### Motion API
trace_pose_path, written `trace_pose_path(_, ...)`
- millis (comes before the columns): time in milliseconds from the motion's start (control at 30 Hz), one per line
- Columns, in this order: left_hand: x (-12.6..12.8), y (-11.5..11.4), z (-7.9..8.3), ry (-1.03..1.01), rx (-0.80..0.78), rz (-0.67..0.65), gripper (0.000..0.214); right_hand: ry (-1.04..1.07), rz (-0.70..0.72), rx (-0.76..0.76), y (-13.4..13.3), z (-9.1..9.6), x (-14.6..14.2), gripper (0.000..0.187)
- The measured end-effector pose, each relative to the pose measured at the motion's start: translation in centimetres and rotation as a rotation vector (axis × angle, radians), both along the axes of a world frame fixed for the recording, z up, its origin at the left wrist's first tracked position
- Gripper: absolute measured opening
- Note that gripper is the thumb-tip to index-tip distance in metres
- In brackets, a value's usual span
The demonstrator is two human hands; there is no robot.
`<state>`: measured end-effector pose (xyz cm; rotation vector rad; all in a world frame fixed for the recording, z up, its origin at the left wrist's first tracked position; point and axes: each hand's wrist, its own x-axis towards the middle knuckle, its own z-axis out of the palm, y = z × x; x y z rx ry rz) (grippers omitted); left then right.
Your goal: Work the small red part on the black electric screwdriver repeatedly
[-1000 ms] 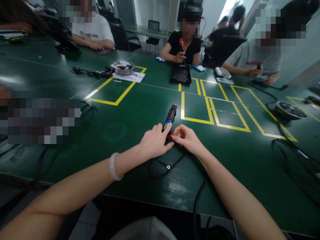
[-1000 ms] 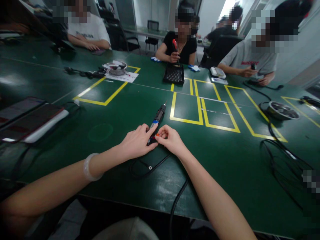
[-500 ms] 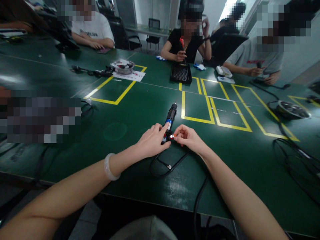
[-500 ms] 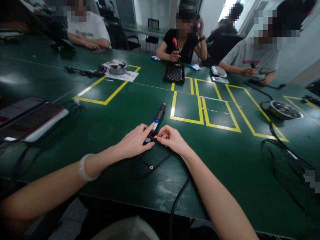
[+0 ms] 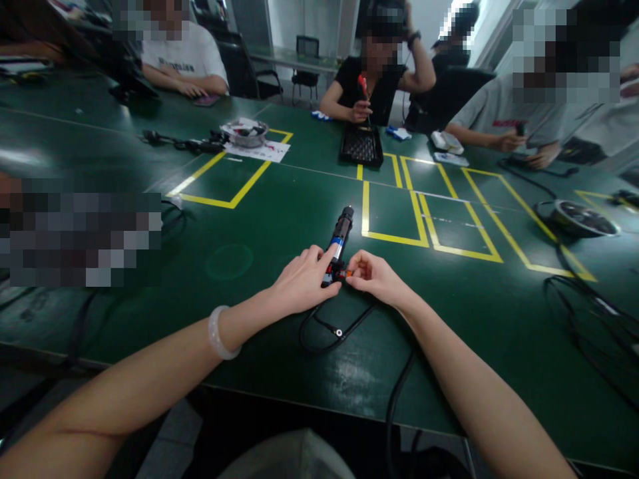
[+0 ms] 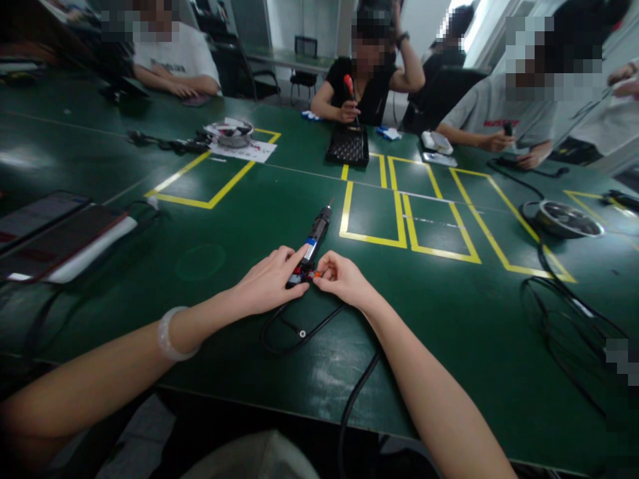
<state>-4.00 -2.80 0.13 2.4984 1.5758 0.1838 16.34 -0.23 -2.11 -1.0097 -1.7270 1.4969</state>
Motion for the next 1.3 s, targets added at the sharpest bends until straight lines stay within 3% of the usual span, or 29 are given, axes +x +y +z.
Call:
trace_pose_path(367,0.13,0.00,-0.02,0.002,0.016,0.002,0.079,-0.088,-0.010,0.080,-0.18,-0.16,0.03,0.022)
trace_pose_path(600,0.14,-0.10,-0.07,-0.003,0.036,-0.006,0.078,-0.246,-0.067,0.241,-0.38,0.02,-0.30,0.016)
trace_pose_path(900,0.31,-0.11,-0.16,-0.013,0.068,-0.017,0.077,-0.044,-0.033,0.088,-0.40,-0.52,-0.86,0.021)
trace_pose_path(1100,0.51,-0.29,0.06,0.004,0.068,-0.004,0.073,-0.076,-0.034,0.034,-0.45,-0.31,-0.79,0.021)
trace_pose_path(1300,1.00,0.10,-0.19,0.023,0.091,0.028,0.072,-0.065,-0.033,0.027,-0.39,-0.04,-0.66,0.009)
